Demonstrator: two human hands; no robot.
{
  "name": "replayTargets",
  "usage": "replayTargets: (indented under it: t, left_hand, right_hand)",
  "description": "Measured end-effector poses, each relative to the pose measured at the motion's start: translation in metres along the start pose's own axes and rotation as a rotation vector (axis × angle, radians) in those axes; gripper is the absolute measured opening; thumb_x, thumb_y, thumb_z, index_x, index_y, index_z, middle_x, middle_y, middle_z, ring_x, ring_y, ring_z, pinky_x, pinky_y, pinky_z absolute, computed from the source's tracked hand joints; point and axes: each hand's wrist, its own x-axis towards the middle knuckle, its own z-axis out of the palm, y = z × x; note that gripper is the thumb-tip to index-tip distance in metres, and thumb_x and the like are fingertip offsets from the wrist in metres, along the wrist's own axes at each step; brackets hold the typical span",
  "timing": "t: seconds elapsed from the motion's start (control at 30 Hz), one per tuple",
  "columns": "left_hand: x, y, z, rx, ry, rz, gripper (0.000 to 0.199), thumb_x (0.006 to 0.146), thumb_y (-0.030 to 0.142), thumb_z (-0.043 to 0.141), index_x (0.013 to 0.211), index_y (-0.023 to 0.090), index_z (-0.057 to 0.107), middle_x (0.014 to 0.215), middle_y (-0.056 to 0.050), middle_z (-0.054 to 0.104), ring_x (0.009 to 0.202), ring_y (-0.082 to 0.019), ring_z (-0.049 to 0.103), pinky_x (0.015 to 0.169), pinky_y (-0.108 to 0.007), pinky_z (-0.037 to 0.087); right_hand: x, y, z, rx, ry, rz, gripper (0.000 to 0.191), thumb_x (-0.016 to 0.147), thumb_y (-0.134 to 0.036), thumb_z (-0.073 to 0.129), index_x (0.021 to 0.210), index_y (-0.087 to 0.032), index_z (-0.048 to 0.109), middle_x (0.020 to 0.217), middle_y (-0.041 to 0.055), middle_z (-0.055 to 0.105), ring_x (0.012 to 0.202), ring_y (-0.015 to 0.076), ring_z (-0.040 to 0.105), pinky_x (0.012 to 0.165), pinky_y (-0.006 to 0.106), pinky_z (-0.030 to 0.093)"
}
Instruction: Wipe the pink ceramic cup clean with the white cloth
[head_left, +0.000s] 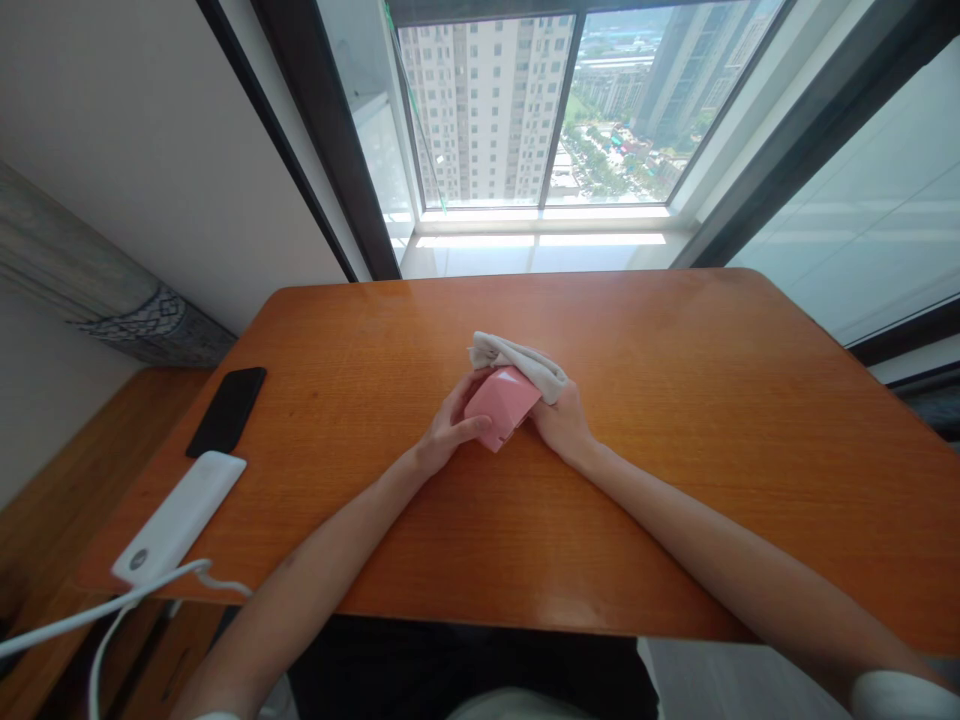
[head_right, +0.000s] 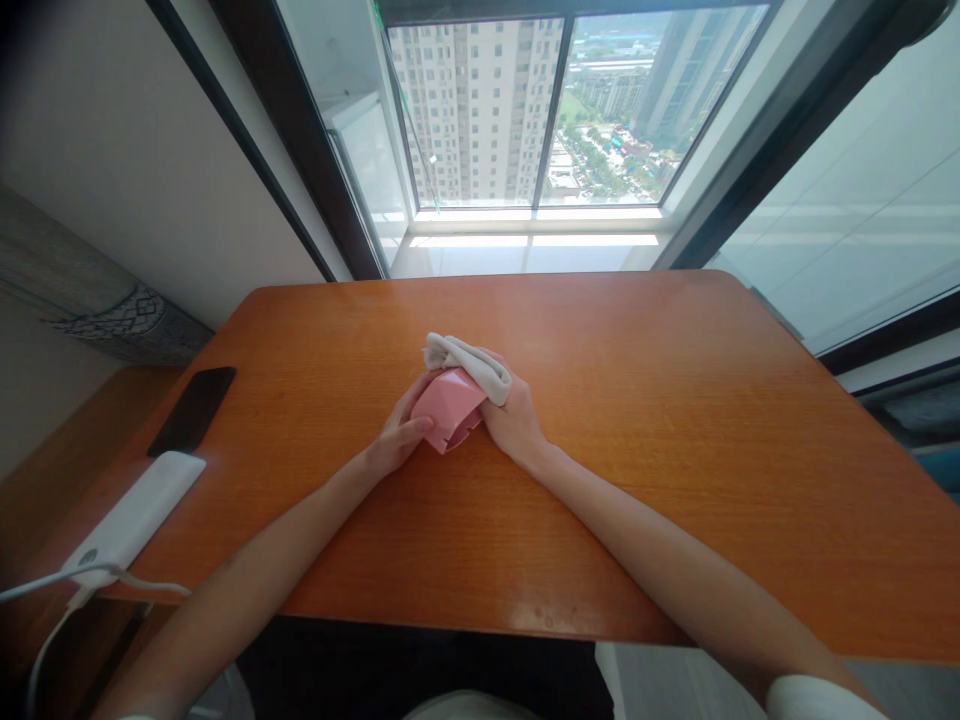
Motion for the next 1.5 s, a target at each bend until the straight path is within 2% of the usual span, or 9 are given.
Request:
replayTargets:
  t: [0.1, 0.2, 0.47, 0.63, 0.87, 1.03, 1.2, 1.37, 1.5]
  left_hand:
    - [0.001, -0.001, 0.001, -0.018, -0.02, -0.027, 0.08, 0.084, 0.049, 0.092, 0.155, 0.029, 0.06, 0.155, -0.01, 0.066, 0.146, -0.035, 0.059, 0.123, -0.046, 0.046]
    - [0.001, -0.004, 0.0, -0.067, -0.025, -0.07, 0.081, 0.083, 0.053, 0.093, 0.154, 0.029, 0.061, 0.155, -0.011, 0.066, 0.149, -0.037, 0.056, 0.126, -0.048, 0.044]
    - [-0.002, -0.014, -0.003, -0.025, 0.026, -0.109, 0.067, 0.084, 0.057, 0.092, 0.137, 0.023, 0.071, 0.134, -0.009, 0.075, 0.127, -0.031, 0.069, 0.113, -0.042, 0.052]
    - [0.0, -0.013, -0.001, 0.037, 0.075, -0.099, 0.065, 0.08, 0.058, 0.095, 0.127, 0.019, 0.073, 0.12, -0.007, 0.078, 0.116, -0.028, 0.071, 0.106, -0.039, 0.055]
    - [-0.001, -0.007, 0.003, 0.024, 0.046, -0.065, 0.067, 0.08, 0.053, 0.096, 0.133, 0.02, 0.072, 0.127, -0.01, 0.077, 0.123, -0.032, 0.07, 0.111, -0.043, 0.056]
    - [0.0, -0.007, 0.001, 0.036, 0.037, -0.033, 0.079, 0.084, 0.056, 0.092, 0.151, 0.026, 0.061, 0.151, -0.012, 0.067, 0.141, -0.035, 0.061, 0.116, -0.044, 0.052]
    - [0.002, -0.005, -0.002, 0.073, -0.038, 0.0, 0.078, 0.088, 0.057, 0.086, 0.153, 0.024, 0.06, 0.155, -0.014, 0.065, 0.141, -0.037, 0.061, 0.116, -0.046, 0.051]
    - [0.002, -0.001, 0.001, 0.077, -0.076, -0.004, 0.084, 0.087, 0.057, 0.087, 0.16, 0.029, 0.054, 0.163, -0.012, 0.059, 0.147, -0.037, 0.058, 0.121, -0.048, 0.05]
    - [-0.001, -0.001, 0.004, 0.039, -0.058, -0.082, 0.084, 0.085, 0.058, 0.091, 0.156, 0.028, 0.058, 0.16, -0.012, 0.063, 0.151, -0.041, 0.056, 0.122, -0.051, 0.05]
  right_hand:
    - [-0.002, -0.003, 0.0, -0.035, 0.005, -0.046, 0.04, 0.11, -0.035, 0.064, 0.15, -0.03, 0.069, 0.141, 0.0076, 0.079, 0.125, 0.0278, 0.077, 0.109, 0.046, 0.064]
    - [-0.006, -0.013, -0.003, -0.176, 0.004, -0.23, 0.048, 0.11, -0.028, 0.066, 0.157, -0.036, 0.063, 0.15, 0.0087, 0.072, 0.135, 0.0301, 0.072, 0.116, 0.05, 0.061]
    - [-0.005, -0.022, -0.007, -0.412, 0.005, -0.481, 0.068, 0.107, -0.031, 0.07, 0.171, -0.038, 0.047, 0.167, 0.011, 0.058, 0.153, 0.04, 0.058, 0.125, 0.064, 0.054]
    - [-0.004, -0.018, -0.007, -0.463, -0.043, -0.595, 0.073, 0.107, -0.027, 0.067, 0.175, -0.03, 0.041, 0.149, 0.0117, 0.072, 0.143, 0.0365, 0.067, 0.128, 0.063, 0.051]
    - [-0.006, -0.02, -0.005, -0.328, -0.07, -0.474, 0.057, 0.107, -0.033, 0.069, 0.163, -0.04, 0.057, 0.152, 0.0075, 0.071, 0.145, 0.0361, 0.067, 0.127, 0.064, 0.053]
    - [-0.005, -0.015, -0.001, -0.173, 0.003, -0.245, 0.043, 0.11, -0.031, 0.063, 0.153, -0.034, 0.065, 0.151, 0.0109, 0.071, 0.137, 0.0312, 0.071, 0.118, 0.053, 0.061]
    - [-0.005, 0.003, 0.0, -0.02, -0.026, -0.052, 0.04, 0.109, -0.041, 0.064, 0.147, -0.028, 0.068, 0.142, 0.0098, 0.077, 0.127, 0.0285, 0.077, 0.11, 0.048, 0.064]
    - [-0.006, -0.004, -0.001, -0.126, 0.035, -0.22, 0.044, 0.11, -0.04, 0.065, 0.154, -0.034, 0.065, 0.15, 0.0101, 0.073, 0.135, 0.0309, 0.072, 0.117, 0.053, 0.061]
    - [-0.01, -0.013, -0.005, -0.257, -0.048, -0.442, 0.053, 0.111, -0.042, 0.063, 0.164, -0.04, 0.056, 0.159, 0.0077, 0.067, 0.145, 0.035, 0.066, 0.129, 0.065, 0.05]
